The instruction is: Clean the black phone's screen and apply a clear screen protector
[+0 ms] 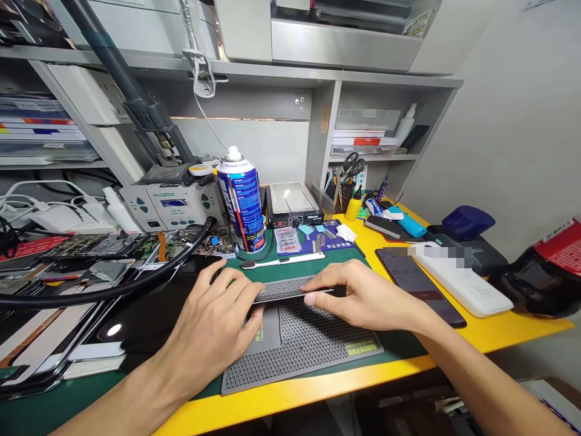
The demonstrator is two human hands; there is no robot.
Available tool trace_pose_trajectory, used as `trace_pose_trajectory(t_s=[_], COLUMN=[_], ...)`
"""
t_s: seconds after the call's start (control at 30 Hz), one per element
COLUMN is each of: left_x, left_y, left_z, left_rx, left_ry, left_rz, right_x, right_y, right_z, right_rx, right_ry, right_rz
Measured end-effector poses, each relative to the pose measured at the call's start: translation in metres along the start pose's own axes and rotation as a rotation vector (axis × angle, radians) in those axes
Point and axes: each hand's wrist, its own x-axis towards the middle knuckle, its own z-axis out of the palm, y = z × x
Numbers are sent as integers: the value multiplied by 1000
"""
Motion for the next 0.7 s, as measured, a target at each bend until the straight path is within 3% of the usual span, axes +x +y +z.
trace_pose_trajectory(t_s=[0.4, 0.57, 0.7], left_x=[-6, -10, -12], left_y=[-10, -11, -11], left_z=[-5, -1, -3], left_rx=[43, 48, -12], left_ry=[-36, -42, -135], left_rz=[319, 335, 297], right_x=[-13, -17, -17], right_y=[5, 6, 4], right_z=[3, 6, 4], right_rx=[-72, -109, -135], right_ry=[-97, -116, -133], right_rz=[1, 10, 13])
